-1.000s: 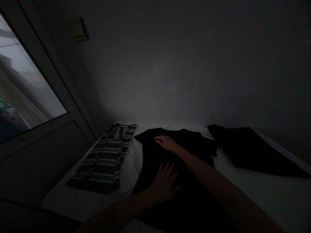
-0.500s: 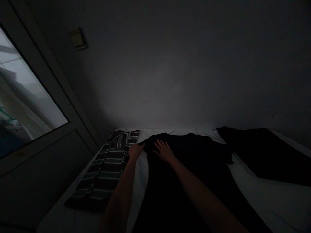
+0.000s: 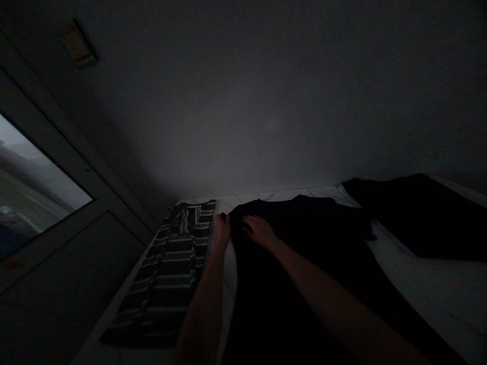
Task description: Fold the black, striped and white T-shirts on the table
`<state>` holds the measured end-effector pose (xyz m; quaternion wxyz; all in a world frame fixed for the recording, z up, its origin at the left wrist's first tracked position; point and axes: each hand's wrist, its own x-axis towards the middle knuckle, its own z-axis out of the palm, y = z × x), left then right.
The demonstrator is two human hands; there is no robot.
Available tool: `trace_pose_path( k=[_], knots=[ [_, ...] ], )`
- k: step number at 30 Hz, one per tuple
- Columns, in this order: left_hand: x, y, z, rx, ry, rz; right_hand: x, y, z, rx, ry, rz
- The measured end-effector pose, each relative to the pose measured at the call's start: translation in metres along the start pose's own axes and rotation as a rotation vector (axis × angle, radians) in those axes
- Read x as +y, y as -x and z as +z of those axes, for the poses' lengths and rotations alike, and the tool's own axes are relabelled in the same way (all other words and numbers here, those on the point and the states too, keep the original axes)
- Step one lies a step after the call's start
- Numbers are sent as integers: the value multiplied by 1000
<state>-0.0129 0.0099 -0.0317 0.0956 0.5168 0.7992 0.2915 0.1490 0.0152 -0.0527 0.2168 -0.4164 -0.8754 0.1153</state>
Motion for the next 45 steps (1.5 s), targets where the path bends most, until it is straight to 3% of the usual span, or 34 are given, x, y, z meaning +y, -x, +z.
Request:
trace_pose_path(
  k=[5,11,17,21,27,30,34,37,42,45],
  knots=[
    [-3,12,-7,-14,-53,-42,1,2,1,13,-45,-33],
    [-8,14,-23,-49,-138,-121,1,5,5,-160,89,-92],
    [-11,6,-25,-38,-175,5,-4,5,3,-194,108,-84],
    [-17,4,-21,-44,-188,60,-4,5,5,-126,134,16],
    [-10,18,-20,138,-287,22,2,4,4,-79,155,235],
    [0,22,-10,239,-348,204,3,3,2,-111,161,256],
    [5,21,13,40,-382,557,2,2,1,-119,179,268],
    [-3,24,25,7,-470,549,1,3,-1,-78,152,264],
    [-14,21,21,231,-564,370,7,0,-4,6,108,287],
    [-13,15,18,243,-588,470,11,0,-6,31,97,296]
  ],
)
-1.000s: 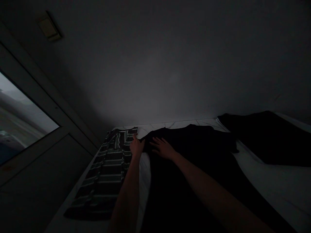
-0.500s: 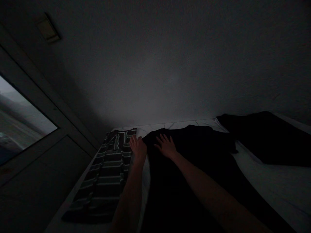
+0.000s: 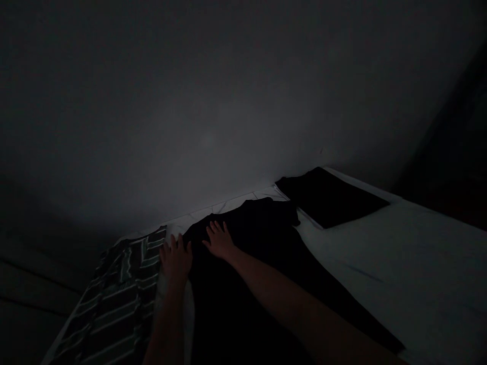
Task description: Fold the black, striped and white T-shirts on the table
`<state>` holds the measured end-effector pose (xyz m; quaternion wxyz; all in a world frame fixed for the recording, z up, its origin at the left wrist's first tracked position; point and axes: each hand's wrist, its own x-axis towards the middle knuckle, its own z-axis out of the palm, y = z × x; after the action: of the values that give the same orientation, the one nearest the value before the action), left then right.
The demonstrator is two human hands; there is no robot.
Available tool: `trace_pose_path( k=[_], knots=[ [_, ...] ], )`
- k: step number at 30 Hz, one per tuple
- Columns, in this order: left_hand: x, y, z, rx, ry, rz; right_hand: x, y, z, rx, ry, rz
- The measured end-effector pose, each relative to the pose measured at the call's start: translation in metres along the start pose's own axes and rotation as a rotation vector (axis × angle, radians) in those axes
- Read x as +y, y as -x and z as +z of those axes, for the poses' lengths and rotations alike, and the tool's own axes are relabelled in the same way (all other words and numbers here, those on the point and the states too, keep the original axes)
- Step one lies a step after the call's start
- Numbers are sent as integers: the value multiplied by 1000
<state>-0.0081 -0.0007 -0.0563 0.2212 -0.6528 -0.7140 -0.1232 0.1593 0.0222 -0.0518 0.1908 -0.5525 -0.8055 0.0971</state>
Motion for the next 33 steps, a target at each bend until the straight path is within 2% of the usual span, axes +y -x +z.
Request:
trace_pose_path(
  k=[2,4,8,13,15,21,24,28,31,33],
  knots=[
    [-1,-2,4,-81,16,136,1,1,0,-2,-15,-5],
    [-2,-3,9,-149,22,198,2,1,-1,-2,-34,-10],
    [-4,-2,14,-170,23,187,1,1,-6,4,-61,15],
    [1,-3,1,-246,-22,138,-2,6,-18,48,-75,38],
    [4,-4,-6,-281,-19,130,-2,16,-21,51,-66,-11],
    [6,-3,-12,-293,-2,128,12,59,-16,-24,1,-295],
    [8,-3,-14,-287,-14,130,20,73,-15,-23,-5,-314],
    [17,-5,-32,-271,-92,167,25,78,-22,-44,-32,-256],
    [35,1,-55,-213,-132,193,23,79,-30,-85,-56,-228],
    [50,13,-70,-181,-89,207,22,81,-36,-107,-74,-227]
  ],
)
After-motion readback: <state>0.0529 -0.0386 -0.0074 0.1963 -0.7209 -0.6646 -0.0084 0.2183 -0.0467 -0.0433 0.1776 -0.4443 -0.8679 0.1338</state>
